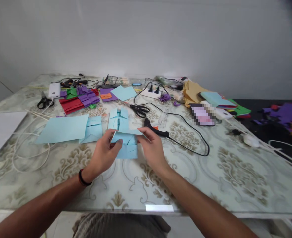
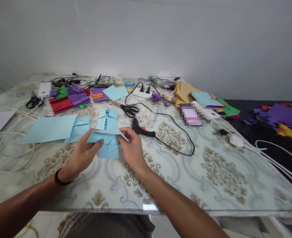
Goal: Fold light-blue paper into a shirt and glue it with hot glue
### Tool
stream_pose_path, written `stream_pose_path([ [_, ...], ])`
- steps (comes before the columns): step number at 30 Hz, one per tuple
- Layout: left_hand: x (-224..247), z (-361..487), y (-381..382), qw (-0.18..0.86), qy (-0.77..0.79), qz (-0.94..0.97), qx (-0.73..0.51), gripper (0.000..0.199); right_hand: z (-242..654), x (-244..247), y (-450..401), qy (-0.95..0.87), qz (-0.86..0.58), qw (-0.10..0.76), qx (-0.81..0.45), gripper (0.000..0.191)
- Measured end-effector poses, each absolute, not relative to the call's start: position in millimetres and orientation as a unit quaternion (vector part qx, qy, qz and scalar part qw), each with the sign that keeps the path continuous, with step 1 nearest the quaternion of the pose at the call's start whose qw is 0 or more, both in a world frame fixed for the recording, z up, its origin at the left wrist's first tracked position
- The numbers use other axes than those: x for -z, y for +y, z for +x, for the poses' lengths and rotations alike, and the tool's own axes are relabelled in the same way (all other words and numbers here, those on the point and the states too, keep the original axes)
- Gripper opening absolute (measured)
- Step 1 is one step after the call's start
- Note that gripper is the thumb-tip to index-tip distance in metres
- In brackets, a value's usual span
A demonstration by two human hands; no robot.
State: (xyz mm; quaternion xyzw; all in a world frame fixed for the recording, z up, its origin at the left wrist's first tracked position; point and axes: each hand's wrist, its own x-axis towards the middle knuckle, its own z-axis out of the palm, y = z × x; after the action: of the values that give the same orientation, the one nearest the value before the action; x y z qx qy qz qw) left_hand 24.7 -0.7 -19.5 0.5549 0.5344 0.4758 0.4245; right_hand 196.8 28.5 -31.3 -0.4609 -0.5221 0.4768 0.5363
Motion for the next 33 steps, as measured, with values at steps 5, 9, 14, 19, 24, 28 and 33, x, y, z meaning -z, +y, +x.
stream_pose_path([
  [5, 25, 20, 7, 0.434, 0.516, 0.558, -0.483, 0.02, 203, 36, 33, -0.53, -0.456, 0.506, -0.506, 0.023],
  [9, 27, 19, 10, 0.448, 0.506, 0.551, -0.489, 0.024, 201, 41, 31, -0.538, -0.446, 0.467, -0.542, 0.029],
  [14, 31, 15, 15, 0.441, 0.51, 0.535, -0.508, 0.027, 201, 41, 31, -0.532, -0.451, 0.464, -0.546, 0.032],
  [19, 30, 12, 14, 0.442, 0.517, 0.549, -0.485, 0.032, 201, 40, 29, -0.531, -0.462, 0.443, -0.556, 0.033],
  [24, 25, 13, 13, 0.422, 0.527, 0.549, -0.492, 0.038, 203, 36, 27, -0.539, -0.456, 0.407, -0.58, 0.03],
  [28, 23, 12, 15, 0.404, 0.538, 0.55, -0.495, 0.037, 205, 34, 27, -0.544, -0.462, 0.398, -0.576, 0.032],
  [33, 19, 10, 14, 0.383, 0.546, 0.564, -0.488, 0.04, 203, 36, 26, -0.542, -0.441, 0.407, -0.588, 0.033],
])
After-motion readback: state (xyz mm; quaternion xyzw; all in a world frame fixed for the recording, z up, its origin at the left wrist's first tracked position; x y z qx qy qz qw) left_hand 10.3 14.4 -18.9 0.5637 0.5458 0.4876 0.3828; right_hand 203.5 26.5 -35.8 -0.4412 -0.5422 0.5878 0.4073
